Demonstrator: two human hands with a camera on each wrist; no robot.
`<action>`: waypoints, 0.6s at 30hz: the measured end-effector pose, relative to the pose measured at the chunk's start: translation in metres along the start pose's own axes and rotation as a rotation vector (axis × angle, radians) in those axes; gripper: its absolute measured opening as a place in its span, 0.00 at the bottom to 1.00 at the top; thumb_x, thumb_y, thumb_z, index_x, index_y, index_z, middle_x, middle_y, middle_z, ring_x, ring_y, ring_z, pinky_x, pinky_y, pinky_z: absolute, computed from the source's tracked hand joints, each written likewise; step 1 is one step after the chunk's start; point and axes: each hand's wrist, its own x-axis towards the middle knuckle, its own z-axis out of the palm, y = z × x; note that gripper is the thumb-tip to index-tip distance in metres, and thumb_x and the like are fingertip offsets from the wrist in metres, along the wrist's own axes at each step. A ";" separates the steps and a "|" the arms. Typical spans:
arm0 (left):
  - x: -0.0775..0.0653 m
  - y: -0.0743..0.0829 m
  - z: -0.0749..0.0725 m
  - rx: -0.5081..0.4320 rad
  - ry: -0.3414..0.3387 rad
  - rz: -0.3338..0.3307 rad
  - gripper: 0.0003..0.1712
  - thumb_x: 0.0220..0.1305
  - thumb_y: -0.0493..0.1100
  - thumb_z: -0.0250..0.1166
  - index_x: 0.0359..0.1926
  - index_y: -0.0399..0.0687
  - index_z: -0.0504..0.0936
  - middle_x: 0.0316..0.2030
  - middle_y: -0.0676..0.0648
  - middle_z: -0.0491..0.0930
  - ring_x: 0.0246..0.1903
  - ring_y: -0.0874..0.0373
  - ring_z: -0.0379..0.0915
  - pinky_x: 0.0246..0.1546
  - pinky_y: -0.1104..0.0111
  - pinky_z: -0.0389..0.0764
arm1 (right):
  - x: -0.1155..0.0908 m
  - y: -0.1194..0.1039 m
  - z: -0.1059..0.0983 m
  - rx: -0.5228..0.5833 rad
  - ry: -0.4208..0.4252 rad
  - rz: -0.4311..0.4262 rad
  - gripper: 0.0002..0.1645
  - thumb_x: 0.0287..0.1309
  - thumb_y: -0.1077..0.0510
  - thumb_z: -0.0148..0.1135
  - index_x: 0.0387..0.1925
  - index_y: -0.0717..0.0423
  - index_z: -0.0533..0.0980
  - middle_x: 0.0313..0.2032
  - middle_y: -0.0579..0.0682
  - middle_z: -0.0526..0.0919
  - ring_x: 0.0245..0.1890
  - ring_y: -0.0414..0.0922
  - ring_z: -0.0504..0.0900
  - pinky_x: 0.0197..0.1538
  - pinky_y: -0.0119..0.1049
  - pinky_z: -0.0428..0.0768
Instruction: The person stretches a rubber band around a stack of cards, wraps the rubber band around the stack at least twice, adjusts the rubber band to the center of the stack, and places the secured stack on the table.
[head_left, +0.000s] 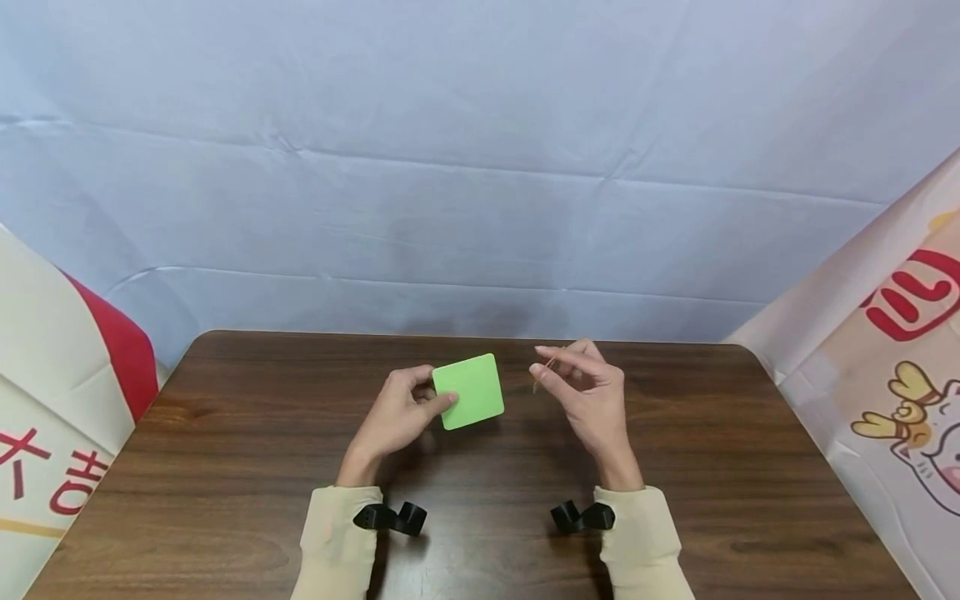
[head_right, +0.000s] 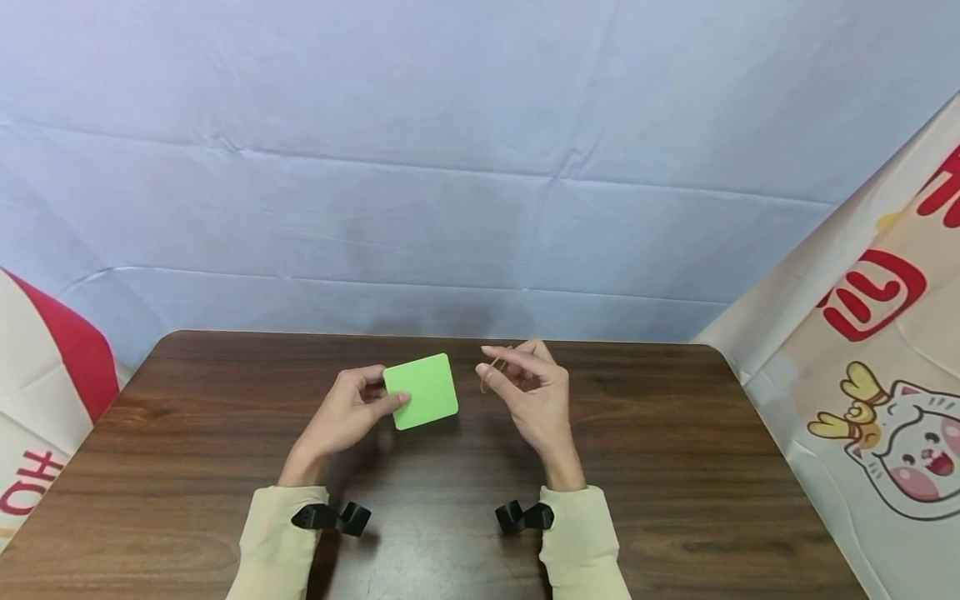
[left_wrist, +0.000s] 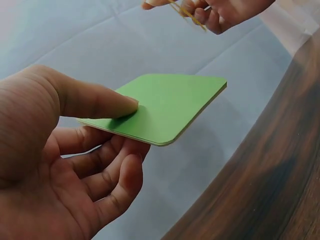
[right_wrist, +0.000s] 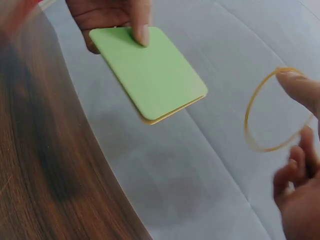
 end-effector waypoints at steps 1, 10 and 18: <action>0.000 0.001 0.000 -0.011 0.001 -0.002 0.07 0.62 0.33 0.70 0.42 0.36 0.84 0.30 0.46 0.83 0.28 0.51 0.78 0.31 0.70 0.75 | 0.000 0.000 0.001 0.000 0.028 -0.024 0.16 0.50 0.77 0.73 0.43 0.72 0.84 0.29 0.54 0.69 0.32 0.43 0.69 0.32 0.26 0.71; -0.001 0.008 0.003 -0.095 -0.009 -0.009 0.08 0.61 0.32 0.70 0.42 0.36 0.85 0.32 0.45 0.85 0.29 0.54 0.81 0.32 0.69 0.77 | 0.000 -0.004 -0.004 -0.141 0.046 -0.059 0.38 0.29 0.74 0.85 0.50 0.64 0.84 0.33 0.60 0.65 0.36 0.48 0.65 0.38 0.31 0.69; -0.001 0.010 0.003 -0.205 -0.027 -0.049 0.11 0.62 0.32 0.68 0.46 0.32 0.84 0.39 0.39 0.86 0.37 0.53 0.86 0.40 0.64 0.83 | -0.003 -0.007 -0.008 -0.349 -0.303 0.100 0.51 0.30 0.57 0.90 0.62 0.39 0.78 0.51 0.53 0.66 0.52 0.46 0.66 0.52 0.43 0.71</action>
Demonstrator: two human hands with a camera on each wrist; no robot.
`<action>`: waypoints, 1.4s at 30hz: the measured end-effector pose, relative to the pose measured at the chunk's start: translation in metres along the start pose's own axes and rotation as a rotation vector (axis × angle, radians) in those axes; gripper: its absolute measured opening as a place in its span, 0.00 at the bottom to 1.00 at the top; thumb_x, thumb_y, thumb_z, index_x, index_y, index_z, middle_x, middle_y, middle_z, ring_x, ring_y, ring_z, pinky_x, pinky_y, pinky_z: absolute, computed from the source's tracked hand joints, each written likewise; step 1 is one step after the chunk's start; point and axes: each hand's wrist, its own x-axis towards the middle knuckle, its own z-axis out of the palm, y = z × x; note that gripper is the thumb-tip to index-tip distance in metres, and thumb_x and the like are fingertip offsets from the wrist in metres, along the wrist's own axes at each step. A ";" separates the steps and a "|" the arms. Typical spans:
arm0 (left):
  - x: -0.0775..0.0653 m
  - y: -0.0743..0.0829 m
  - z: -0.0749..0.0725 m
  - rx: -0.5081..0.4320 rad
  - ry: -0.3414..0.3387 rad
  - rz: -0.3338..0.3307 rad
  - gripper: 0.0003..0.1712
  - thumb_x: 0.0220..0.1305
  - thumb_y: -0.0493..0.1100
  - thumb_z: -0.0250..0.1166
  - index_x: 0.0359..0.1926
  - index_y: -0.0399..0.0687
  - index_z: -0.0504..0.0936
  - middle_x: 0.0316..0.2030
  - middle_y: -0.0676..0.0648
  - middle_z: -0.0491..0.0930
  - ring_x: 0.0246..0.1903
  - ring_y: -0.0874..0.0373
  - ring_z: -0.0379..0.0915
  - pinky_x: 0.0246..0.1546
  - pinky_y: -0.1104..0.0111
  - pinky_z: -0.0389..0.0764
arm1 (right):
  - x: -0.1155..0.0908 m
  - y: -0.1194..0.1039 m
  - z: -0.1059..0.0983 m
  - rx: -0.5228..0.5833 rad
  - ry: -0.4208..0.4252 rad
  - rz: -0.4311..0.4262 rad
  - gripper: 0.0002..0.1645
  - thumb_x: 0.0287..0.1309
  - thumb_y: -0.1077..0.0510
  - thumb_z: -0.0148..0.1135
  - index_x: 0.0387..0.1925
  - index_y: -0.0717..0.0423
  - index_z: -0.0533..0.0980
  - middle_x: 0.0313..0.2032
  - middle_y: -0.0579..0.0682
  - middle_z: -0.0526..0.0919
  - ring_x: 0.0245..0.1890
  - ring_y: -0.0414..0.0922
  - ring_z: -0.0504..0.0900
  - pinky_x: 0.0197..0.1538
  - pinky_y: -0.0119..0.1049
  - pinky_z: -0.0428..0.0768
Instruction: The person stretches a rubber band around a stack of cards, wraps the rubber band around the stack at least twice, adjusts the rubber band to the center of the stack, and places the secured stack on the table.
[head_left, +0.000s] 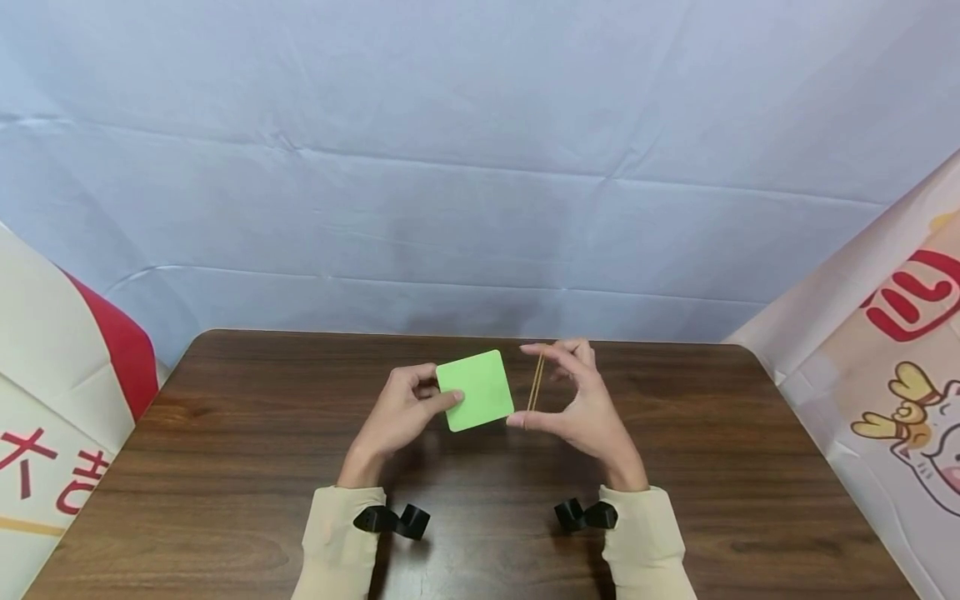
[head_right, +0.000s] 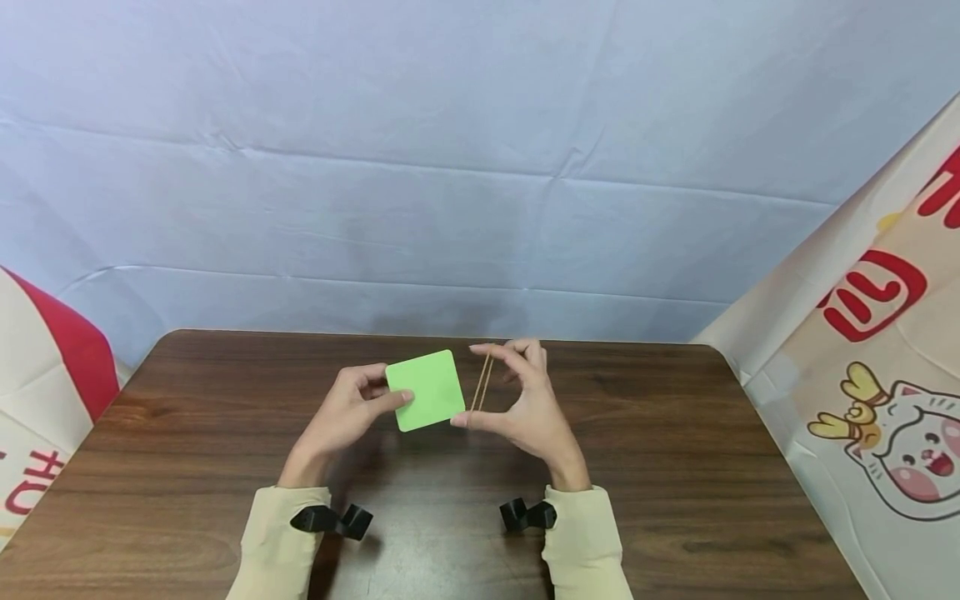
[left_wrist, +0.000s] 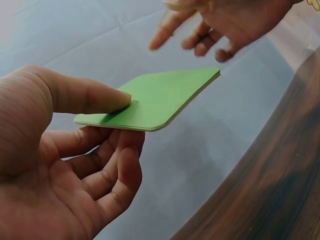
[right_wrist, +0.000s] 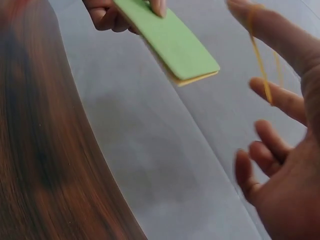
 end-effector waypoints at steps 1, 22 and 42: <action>0.000 0.000 0.000 -0.023 -0.004 -0.011 0.12 0.62 0.31 0.68 0.47 0.31 0.83 0.40 0.39 0.86 0.37 0.53 0.86 0.41 0.63 0.83 | 0.000 0.000 0.000 -0.021 -0.038 0.006 0.52 0.31 0.55 0.90 0.63 0.38 0.77 0.53 0.52 0.65 0.54 0.47 0.65 0.53 0.44 0.70; 0.000 0.002 0.000 -0.387 -0.144 -0.204 0.11 0.61 0.33 0.66 0.43 0.28 0.83 0.31 0.48 0.84 0.29 0.59 0.80 0.34 0.66 0.80 | -0.003 0.000 0.007 -0.044 -0.238 0.066 0.60 0.27 0.43 0.90 0.67 0.35 0.70 0.58 0.45 0.59 0.58 0.55 0.64 0.59 0.53 0.67; 0.000 0.005 0.008 -0.469 -0.322 -0.203 0.07 0.61 0.31 0.64 0.40 0.40 0.86 0.32 0.48 0.86 0.29 0.59 0.82 0.34 0.66 0.81 | -0.001 -0.003 0.014 0.068 -0.309 -0.020 0.61 0.29 0.53 0.91 0.69 0.38 0.69 0.60 0.47 0.61 0.61 0.47 0.65 0.62 0.54 0.68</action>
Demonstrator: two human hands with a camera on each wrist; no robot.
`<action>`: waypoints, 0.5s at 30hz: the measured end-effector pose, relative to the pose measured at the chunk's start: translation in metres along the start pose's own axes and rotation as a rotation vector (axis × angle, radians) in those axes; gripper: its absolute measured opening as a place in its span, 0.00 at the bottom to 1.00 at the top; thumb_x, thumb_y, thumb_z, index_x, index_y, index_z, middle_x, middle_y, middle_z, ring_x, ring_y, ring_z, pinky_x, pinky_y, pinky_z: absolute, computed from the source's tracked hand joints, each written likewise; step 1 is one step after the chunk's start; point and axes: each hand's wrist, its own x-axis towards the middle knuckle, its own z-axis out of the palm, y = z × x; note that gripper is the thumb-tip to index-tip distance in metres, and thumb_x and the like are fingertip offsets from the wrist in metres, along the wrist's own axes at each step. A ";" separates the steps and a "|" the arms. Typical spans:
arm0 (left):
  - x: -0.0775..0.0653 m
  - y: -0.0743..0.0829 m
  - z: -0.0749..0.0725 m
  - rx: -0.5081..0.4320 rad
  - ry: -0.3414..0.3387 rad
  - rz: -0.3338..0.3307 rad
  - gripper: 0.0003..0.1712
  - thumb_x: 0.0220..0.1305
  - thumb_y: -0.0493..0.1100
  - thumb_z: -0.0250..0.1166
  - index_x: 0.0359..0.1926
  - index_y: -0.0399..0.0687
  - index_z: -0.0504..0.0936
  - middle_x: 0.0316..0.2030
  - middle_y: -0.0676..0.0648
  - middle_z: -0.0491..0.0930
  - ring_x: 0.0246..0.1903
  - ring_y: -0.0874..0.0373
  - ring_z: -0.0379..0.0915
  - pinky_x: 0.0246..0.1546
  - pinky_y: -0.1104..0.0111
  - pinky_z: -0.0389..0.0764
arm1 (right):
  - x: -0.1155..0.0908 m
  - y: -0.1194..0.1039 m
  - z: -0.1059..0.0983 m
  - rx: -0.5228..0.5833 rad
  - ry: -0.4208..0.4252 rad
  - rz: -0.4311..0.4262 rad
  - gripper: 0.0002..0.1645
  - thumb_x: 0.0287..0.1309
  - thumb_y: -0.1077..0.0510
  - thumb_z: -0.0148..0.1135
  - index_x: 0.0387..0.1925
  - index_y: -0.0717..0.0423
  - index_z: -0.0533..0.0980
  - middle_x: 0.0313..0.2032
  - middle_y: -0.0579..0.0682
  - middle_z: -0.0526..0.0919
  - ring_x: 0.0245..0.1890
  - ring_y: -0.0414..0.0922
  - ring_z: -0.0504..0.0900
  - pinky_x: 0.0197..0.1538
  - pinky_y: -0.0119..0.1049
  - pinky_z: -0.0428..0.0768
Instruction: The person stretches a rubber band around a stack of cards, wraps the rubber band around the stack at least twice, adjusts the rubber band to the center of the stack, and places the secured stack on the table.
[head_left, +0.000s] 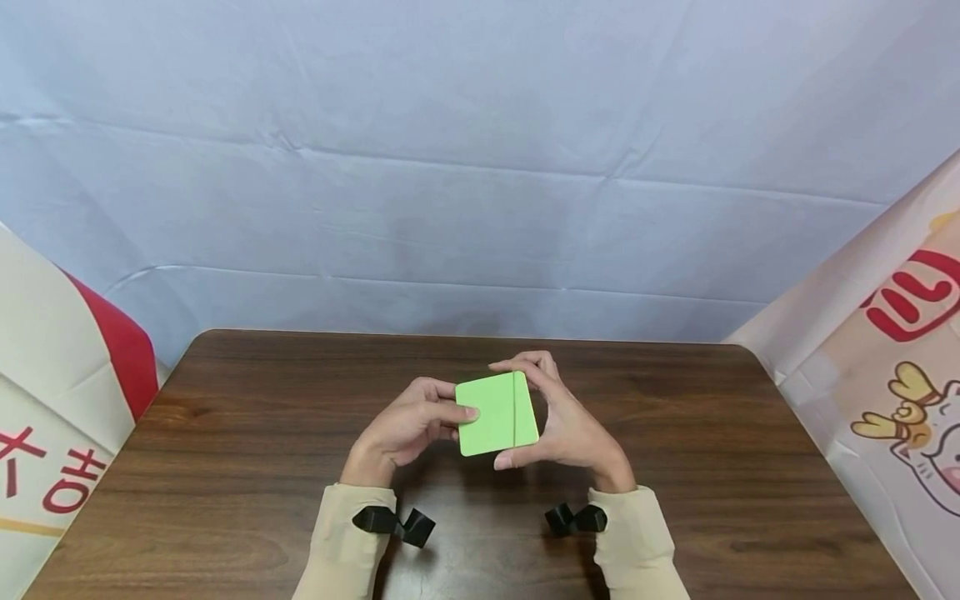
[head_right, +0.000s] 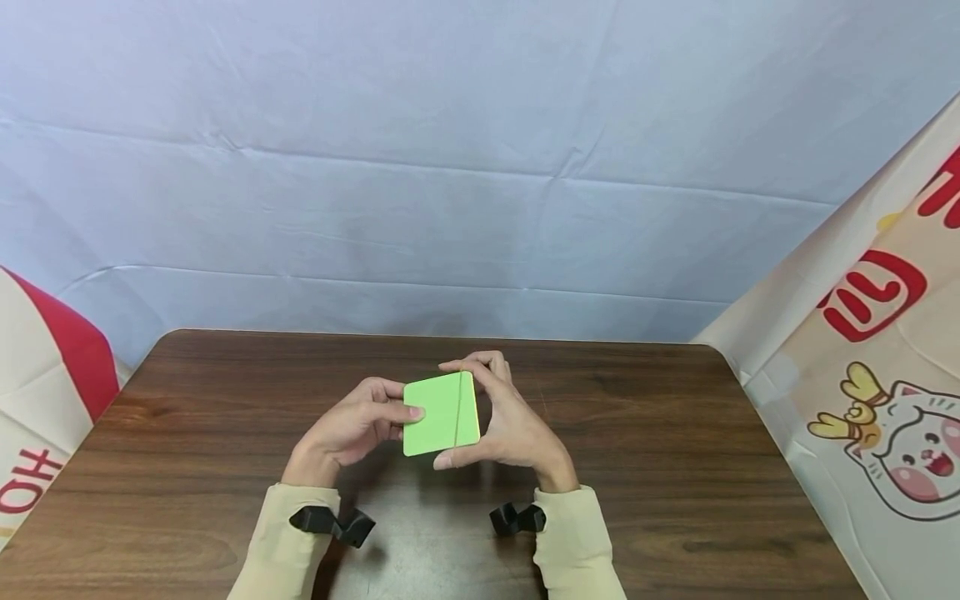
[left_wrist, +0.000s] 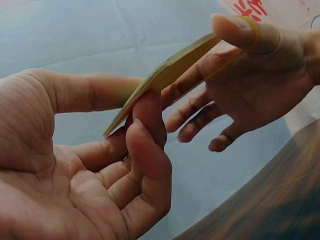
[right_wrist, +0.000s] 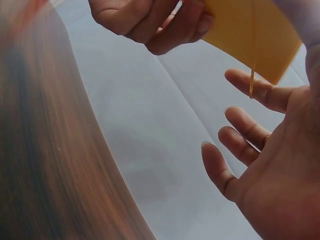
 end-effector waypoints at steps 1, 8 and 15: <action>0.000 0.000 0.000 -0.001 -0.010 0.002 0.07 0.62 0.31 0.64 0.40 0.40 0.86 0.32 0.48 0.86 0.29 0.59 0.83 0.33 0.67 0.81 | 0.000 0.000 0.001 0.014 -0.010 -0.012 0.61 0.28 0.54 0.91 0.69 0.40 0.69 0.60 0.47 0.62 0.61 0.48 0.64 0.62 0.54 0.68; 0.000 0.000 0.003 0.013 -0.057 0.017 0.08 0.62 0.32 0.63 0.42 0.39 0.85 0.32 0.48 0.87 0.28 0.60 0.82 0.31 0.68 0.79 | 0.003 0.003 0.005 0.101 -0.076 -0.094 0.61 0.29 0.58 0.90 0.69 0.49 0.68 0.62 0.50 0.62 0.62 0.51 0.62 0.61 0.43 0.72; -0.001 0.004 0.009 0.019 0.006 0.023 0.09 0.61 0.32 0.66 0.42 0.37 0.86 0.31 0.49 0.86 0.28 0.61 0.81 0.30 0.70 0.77 | 0.004 0.003 0.010 0.181 -0.098 -0.101 0.57 0.32 0.62 0.89 0.66 0.55 0.66 0.63 0.52 0.64 0.57 0.51 0.71 0.58 0.39 0.75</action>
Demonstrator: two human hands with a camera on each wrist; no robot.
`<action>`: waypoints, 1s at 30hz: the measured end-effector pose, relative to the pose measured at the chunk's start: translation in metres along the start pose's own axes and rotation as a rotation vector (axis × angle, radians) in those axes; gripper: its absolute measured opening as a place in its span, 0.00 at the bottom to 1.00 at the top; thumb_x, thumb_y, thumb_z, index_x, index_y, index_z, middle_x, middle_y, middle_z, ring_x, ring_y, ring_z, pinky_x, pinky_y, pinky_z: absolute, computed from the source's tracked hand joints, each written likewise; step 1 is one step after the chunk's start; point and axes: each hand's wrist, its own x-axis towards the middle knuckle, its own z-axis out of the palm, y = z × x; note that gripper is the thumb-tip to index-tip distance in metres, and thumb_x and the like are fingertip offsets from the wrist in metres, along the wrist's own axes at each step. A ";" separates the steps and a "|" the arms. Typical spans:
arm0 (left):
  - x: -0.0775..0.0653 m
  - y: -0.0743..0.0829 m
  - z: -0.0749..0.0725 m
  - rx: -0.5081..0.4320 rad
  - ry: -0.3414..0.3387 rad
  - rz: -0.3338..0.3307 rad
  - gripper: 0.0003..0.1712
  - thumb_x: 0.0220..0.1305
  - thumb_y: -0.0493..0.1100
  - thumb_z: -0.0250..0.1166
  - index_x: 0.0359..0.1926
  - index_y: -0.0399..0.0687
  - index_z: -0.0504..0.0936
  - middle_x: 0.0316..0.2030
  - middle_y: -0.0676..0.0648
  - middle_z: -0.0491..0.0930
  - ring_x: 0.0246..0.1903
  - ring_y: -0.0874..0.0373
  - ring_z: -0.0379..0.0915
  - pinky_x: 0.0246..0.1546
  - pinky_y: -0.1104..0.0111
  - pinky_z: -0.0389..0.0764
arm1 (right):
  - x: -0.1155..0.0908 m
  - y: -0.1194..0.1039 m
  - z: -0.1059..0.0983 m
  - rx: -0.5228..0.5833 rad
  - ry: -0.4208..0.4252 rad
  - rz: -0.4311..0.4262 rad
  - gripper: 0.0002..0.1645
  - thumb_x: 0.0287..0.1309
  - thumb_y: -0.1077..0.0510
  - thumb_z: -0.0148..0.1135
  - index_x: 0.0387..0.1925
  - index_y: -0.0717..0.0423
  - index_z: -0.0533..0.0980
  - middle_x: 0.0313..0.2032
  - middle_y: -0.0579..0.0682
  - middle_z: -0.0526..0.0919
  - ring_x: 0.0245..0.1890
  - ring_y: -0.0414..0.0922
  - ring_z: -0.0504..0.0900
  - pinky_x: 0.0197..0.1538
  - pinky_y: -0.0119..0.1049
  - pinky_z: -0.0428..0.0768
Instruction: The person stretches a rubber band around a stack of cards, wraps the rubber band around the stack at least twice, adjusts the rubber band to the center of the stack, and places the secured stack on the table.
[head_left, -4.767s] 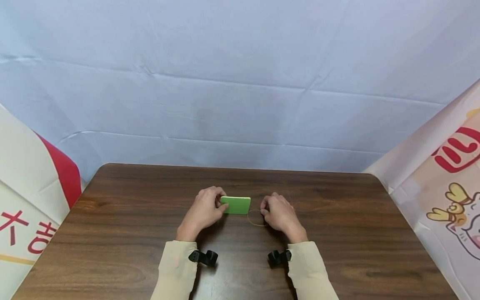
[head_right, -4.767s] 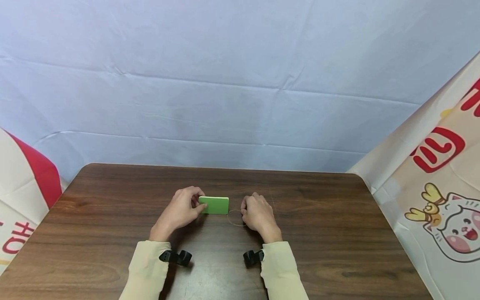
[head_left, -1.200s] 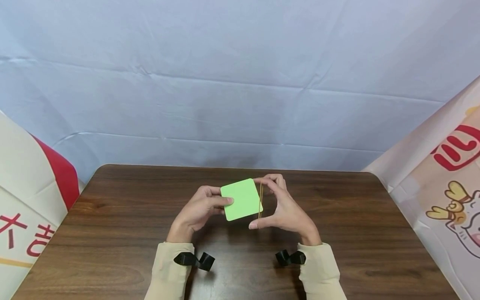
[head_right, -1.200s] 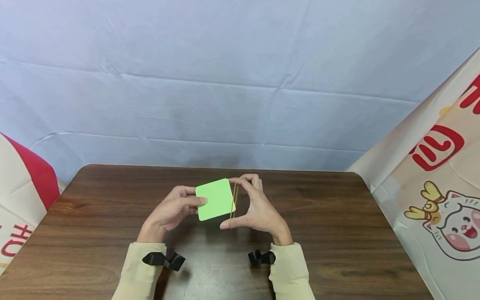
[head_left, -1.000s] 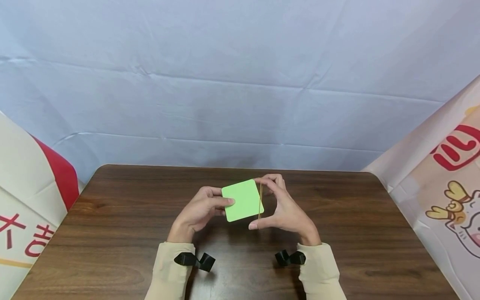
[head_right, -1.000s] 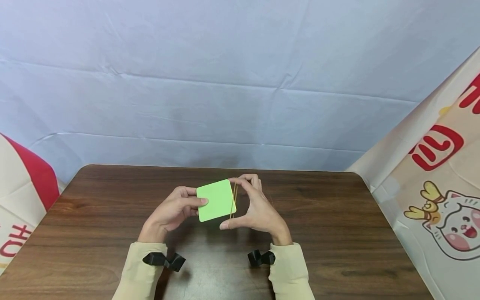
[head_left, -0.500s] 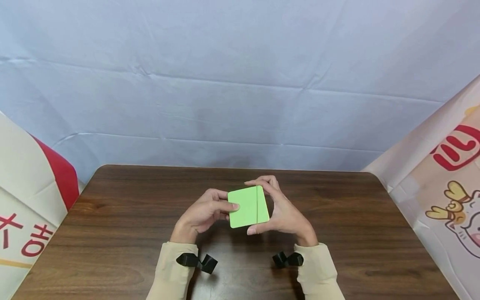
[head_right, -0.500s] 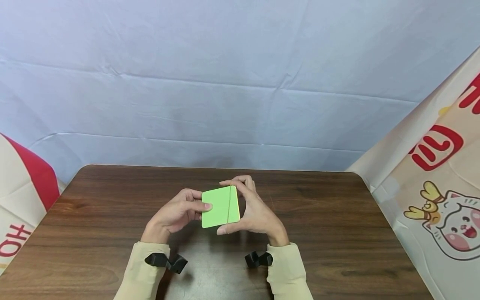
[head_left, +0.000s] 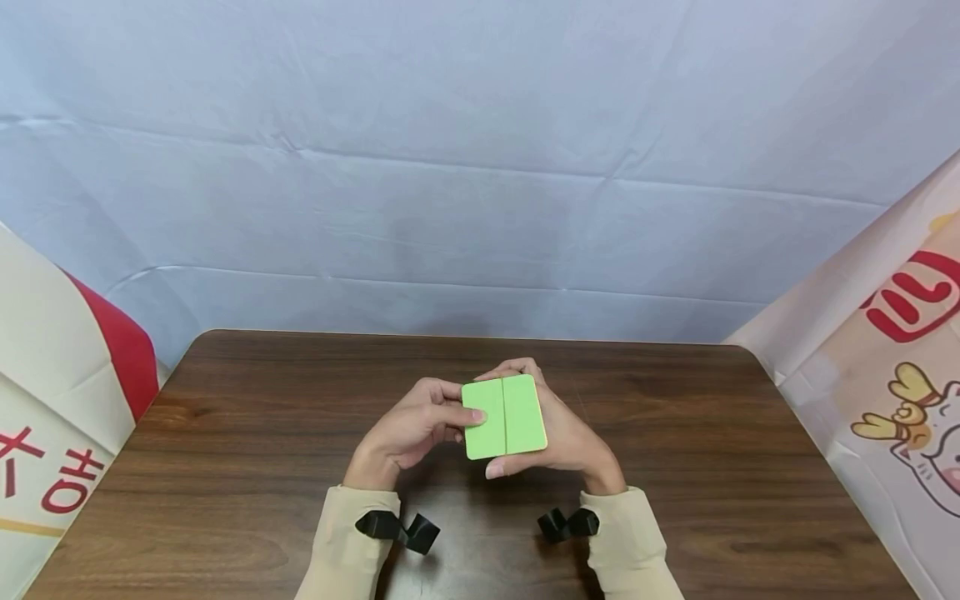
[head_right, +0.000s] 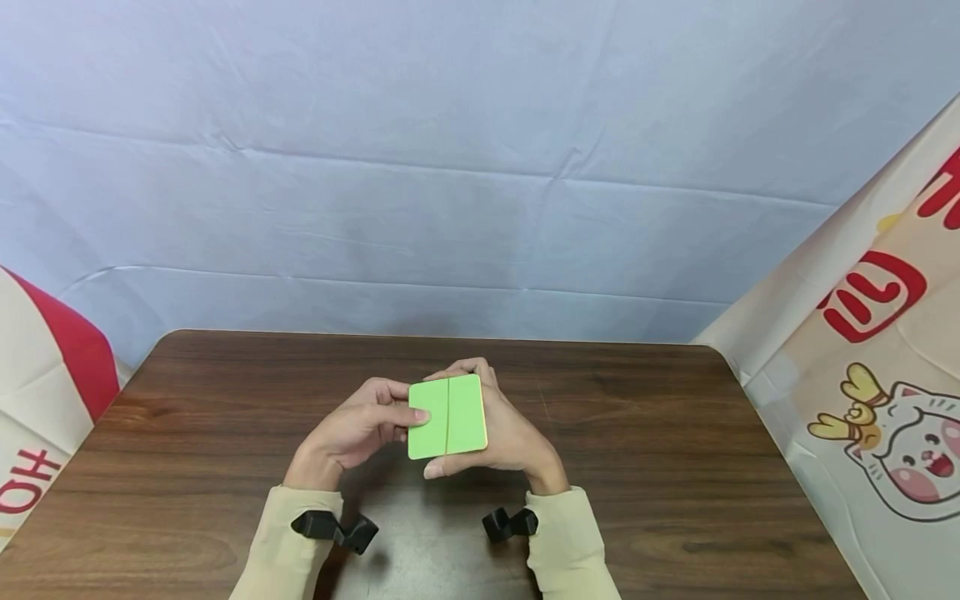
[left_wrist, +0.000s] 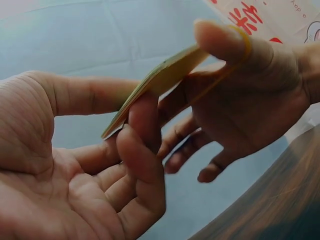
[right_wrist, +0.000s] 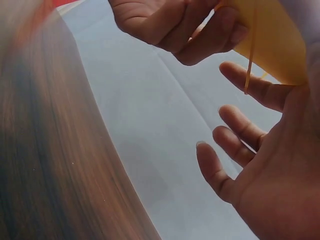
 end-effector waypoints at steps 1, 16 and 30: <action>0.000 0.001 0.001 0.003 0.021 0.005 0.09 0.60 0.32 0.66 0.42 0.36 0.86 0.31 0.49 0.86 0.27 0.61 0.80 0.30 0.70 0.76 | 0.000 0.000 0.001 0.026 -0.003 0.015 0.57 0.33 0.63 0.88 0.66 0.55 0.64 0.62 0.53 0.67 0.55 0.51 0.75 0.56 0.39 0.76; 0.003 0.004 -0.001 -0.204 0.480 0.068 0.06 0.66 0.29 0.64 0.42 0.28 0.81 0.26 0.47 0.82 0.21 0.60 0.72 0.28 0.72 0.73 | -0.003 -0.019 -0.002 -0.291 -0.108 0.083 0.33 0.47 0.51 0.82 0.58 0.38 0.82 0.58 0.45 0.72 0.59 0.47 0.64 0.60 0.54 0.68; 0.003 0.006 -0.012 -0.427 0.575 0.099 0.05 0.71 0.29 0.59 0.45 0.30 0.78 0.28 0.47 0.84 0.21 0.63 0.75 0.27 0.74 0.72 | 0.004 -0.024 0.000 0.073 -0.001 -0.376 0.24 0.71 0.42 0.53 0.53 0.49 0.86 0.31 0.51 0.67 0.29 0.45 0.66 0.29 0.36 0.68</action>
